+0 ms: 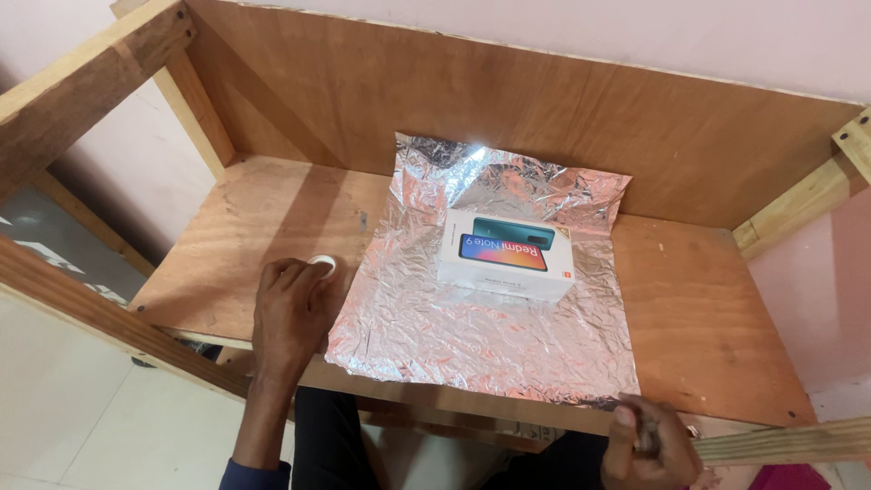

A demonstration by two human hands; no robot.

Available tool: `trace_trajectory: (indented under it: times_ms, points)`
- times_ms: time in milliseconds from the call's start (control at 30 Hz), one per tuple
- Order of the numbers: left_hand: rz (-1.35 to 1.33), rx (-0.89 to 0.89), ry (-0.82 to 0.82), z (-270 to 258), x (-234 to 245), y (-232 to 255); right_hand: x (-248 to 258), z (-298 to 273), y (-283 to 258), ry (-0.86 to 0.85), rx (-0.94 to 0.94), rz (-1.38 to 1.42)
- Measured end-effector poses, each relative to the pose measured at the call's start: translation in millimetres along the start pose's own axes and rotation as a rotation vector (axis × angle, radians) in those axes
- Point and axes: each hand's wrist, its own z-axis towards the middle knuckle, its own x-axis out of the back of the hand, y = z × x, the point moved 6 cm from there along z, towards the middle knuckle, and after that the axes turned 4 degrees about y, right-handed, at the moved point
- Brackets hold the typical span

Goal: The person wraps a rectangular box with orange metallic foil on a wooden table. They fold the foil around the box, smooth the edges, and secure the wrap with clear adhesive tape.

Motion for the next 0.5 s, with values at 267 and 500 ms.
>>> trace_trajectory:
  times_ms: [267, 500]
  points:
    - [-0.027, 0.018, 0.014, 0.7, -2.9, -9.0, -11.0, -11.9, -18.5, 0.005, 0.029, -0.212]
    - [-0.175, 0.048, 0.131, -6.0, 11.0, 1.4, -24.1, 2.3, -49.7, -0.048, 0.179, -0.219]
